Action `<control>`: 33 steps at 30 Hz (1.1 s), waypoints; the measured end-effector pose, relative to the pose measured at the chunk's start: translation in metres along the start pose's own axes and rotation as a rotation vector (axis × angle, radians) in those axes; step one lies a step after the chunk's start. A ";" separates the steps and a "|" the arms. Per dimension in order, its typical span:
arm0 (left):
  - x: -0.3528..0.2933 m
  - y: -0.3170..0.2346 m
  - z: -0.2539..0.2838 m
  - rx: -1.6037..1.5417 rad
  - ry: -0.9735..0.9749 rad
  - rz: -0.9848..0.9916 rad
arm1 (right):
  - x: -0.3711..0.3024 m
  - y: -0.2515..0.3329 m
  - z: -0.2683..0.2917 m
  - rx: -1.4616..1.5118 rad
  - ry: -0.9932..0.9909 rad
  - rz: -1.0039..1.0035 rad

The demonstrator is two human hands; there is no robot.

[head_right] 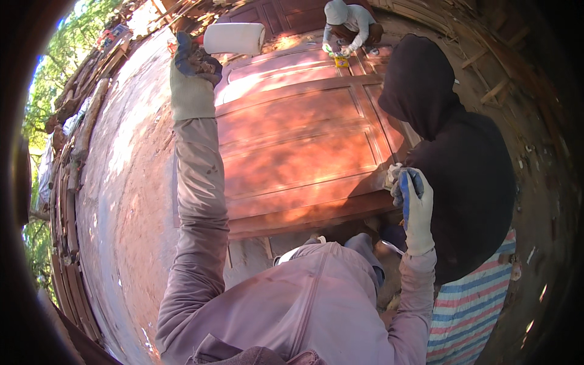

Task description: The person sands a wooden door with sandpaper, then applies a liquid finish from a squeeze bottle into the grooves. They wipe the surface with a cloth and continue sanding different sections of the door. Another person works on a separate door nearby.

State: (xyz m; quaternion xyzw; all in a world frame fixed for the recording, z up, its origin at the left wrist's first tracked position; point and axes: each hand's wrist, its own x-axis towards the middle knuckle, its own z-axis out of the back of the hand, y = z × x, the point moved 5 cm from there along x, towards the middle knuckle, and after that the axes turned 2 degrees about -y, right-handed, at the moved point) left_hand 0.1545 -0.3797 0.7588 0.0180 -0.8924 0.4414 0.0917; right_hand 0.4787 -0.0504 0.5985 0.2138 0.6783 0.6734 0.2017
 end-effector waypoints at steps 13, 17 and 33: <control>-0.043 -0.012 -0.050 0.102 0.198 -0.252 | -0.018 0.032 -0.016 -0.367 -0.001 0.408; -0.095 0.029 -0.069 0.560 0.394 -0.003 | -0.033 0.090 -0.031 -0.836 -0.127 0.939; -0.272 0.088 -0.127 0.906 1.245 -0.454 | -0.091 0.124 -0.013 -1.468 0.100 1.738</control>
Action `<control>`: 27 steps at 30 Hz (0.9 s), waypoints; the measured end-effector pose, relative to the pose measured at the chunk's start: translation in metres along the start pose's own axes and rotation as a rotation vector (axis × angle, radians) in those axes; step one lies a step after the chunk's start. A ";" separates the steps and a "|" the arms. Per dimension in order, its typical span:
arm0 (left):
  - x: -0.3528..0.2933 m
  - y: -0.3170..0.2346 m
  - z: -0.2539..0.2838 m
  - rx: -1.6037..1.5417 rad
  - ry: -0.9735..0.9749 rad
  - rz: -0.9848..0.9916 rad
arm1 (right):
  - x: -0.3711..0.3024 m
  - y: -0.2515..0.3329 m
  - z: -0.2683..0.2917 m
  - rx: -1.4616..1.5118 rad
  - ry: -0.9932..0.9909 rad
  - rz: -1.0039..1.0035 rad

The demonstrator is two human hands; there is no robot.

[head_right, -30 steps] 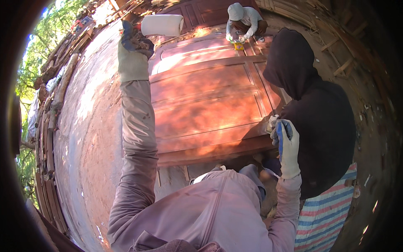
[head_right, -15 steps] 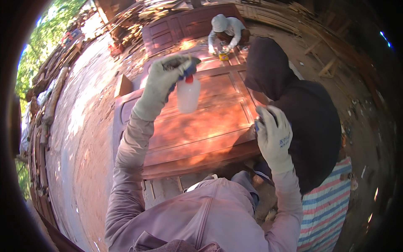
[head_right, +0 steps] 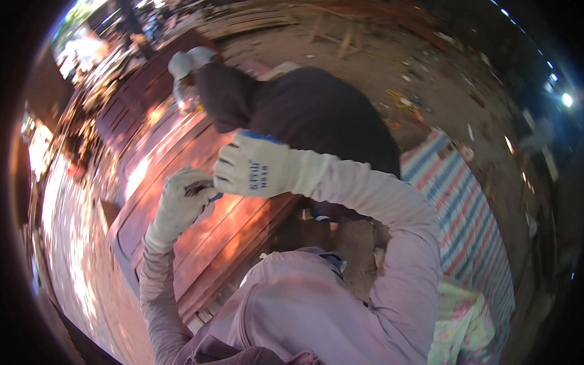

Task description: The person sands a wooden door with sandpaper, then applies a liquid finish from a squeeze bottle into the grooves. They wipe the surface with a cloth and continue sanding different sections of the door. Another person works on a separate door nearby.

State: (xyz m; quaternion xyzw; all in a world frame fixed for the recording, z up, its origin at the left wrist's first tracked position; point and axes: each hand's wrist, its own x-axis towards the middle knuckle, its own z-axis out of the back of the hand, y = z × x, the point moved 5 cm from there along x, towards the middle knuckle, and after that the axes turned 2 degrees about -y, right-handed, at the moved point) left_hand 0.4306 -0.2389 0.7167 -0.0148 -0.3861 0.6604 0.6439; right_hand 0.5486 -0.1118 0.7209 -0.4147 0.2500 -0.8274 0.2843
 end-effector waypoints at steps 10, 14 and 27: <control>0.000 -0.081 -0.140 -0.550 0.005 0.222 | -0.117 0.045 0.112 0.194 0.216 -0.417; -0.012 -0.118 -0.185 -0.384 -0.020 0.215 | -0.160 0.067 0.157 0.272 0.187 -0.574; -0.064 -0.196 -0.250 -0.222 -0.037 -0.086 | -0.241 0.170 0.192 1.348 0.106 -1.512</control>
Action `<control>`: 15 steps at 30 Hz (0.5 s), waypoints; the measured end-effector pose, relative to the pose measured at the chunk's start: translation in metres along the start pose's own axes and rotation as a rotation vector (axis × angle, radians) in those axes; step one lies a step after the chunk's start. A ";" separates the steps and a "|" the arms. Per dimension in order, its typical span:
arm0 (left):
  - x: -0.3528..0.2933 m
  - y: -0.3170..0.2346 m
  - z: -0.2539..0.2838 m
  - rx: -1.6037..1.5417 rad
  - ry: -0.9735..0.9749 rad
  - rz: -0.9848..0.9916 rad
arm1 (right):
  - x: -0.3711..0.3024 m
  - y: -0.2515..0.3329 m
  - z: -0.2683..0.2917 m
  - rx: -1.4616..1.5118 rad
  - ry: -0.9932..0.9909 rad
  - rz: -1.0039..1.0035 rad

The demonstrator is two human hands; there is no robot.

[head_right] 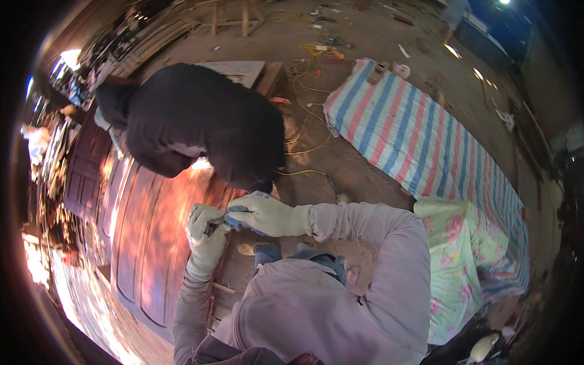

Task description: The person sands a wooden door with sandpaper, then applies a liquid finish from a squeeze bottle into the grooves. They wipe the surface with a cloth and continue sanding different sections of the door. Another person works on a separate door nearby.

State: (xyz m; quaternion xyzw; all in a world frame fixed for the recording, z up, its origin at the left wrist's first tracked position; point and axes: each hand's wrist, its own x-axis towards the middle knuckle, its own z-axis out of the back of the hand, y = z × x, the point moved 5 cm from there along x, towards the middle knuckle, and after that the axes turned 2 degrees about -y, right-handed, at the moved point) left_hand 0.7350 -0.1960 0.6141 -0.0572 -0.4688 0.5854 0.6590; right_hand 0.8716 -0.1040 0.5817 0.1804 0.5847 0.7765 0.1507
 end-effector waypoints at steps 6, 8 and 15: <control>-0.016 0.004 -0.017 0.022 -0.025 -0.116 | -0.027 -0.034 -0.027 0.810 0.042 -0.317; -0.020 0.006 -0.024 -0.041 -0.002 -0.125 | -0.036 -0.043 -0.037 0.912 -0.004 -0.353; -0.014 0.009 -0.031 -0.193 0.081 -0.219 | -0.046 -0.059 -0.076 1.533 -0.124 -0.213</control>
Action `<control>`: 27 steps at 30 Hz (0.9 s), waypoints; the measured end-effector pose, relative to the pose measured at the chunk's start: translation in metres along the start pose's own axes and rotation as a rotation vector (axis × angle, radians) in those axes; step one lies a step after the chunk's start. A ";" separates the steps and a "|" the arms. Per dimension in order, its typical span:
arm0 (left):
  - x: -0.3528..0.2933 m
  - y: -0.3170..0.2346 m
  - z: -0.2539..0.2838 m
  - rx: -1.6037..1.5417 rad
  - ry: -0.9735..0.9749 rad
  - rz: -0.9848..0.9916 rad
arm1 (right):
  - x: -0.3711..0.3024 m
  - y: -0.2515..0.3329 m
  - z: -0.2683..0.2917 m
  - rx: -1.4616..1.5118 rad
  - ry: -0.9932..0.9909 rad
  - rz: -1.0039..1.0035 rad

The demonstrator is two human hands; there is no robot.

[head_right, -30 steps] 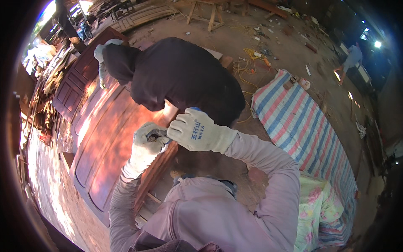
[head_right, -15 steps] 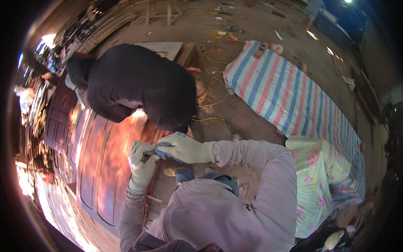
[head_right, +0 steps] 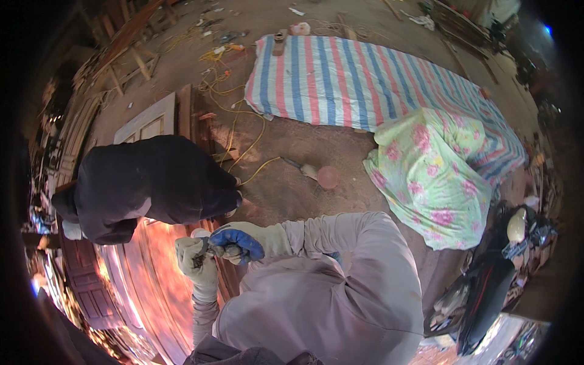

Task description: The person sands a wooden door with sandpaper, then applies a liquid finish from a squeeze bottle into the grooves. They wipe the surface with a cloth and continue sanding different sections of the door. Another person works on a separate door nearby.

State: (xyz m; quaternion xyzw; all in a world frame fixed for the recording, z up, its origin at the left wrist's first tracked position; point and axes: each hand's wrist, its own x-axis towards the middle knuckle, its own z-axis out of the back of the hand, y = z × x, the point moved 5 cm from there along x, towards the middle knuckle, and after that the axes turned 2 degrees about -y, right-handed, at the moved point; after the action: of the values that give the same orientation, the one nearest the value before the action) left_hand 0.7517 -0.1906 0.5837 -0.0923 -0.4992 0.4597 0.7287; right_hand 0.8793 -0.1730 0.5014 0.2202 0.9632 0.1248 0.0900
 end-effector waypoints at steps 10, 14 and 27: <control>0.051 0.020 -0.042 -0.148 0.292 0.200 | -0.034 0.095 -0.022 -1.806 -0.542 0.941; 0.072 0.020 -0.063 -0.197 0.354 0.283 | -0.060 0.124 -0.048 -2.151 -0.471 0.992; 0.100 0.019 -0.087 -0.068 0.323 0.214 | -0.063 0.173 -0.062 -2.897 -0.108 0.942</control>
State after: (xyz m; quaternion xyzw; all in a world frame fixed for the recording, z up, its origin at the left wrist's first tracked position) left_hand 0.8193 -0.0757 0.5948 -0.2422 -0.3783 0.4967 0.7426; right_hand 0.9910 -0.0626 0.6166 0.2268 -0.1447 0.9402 0.2089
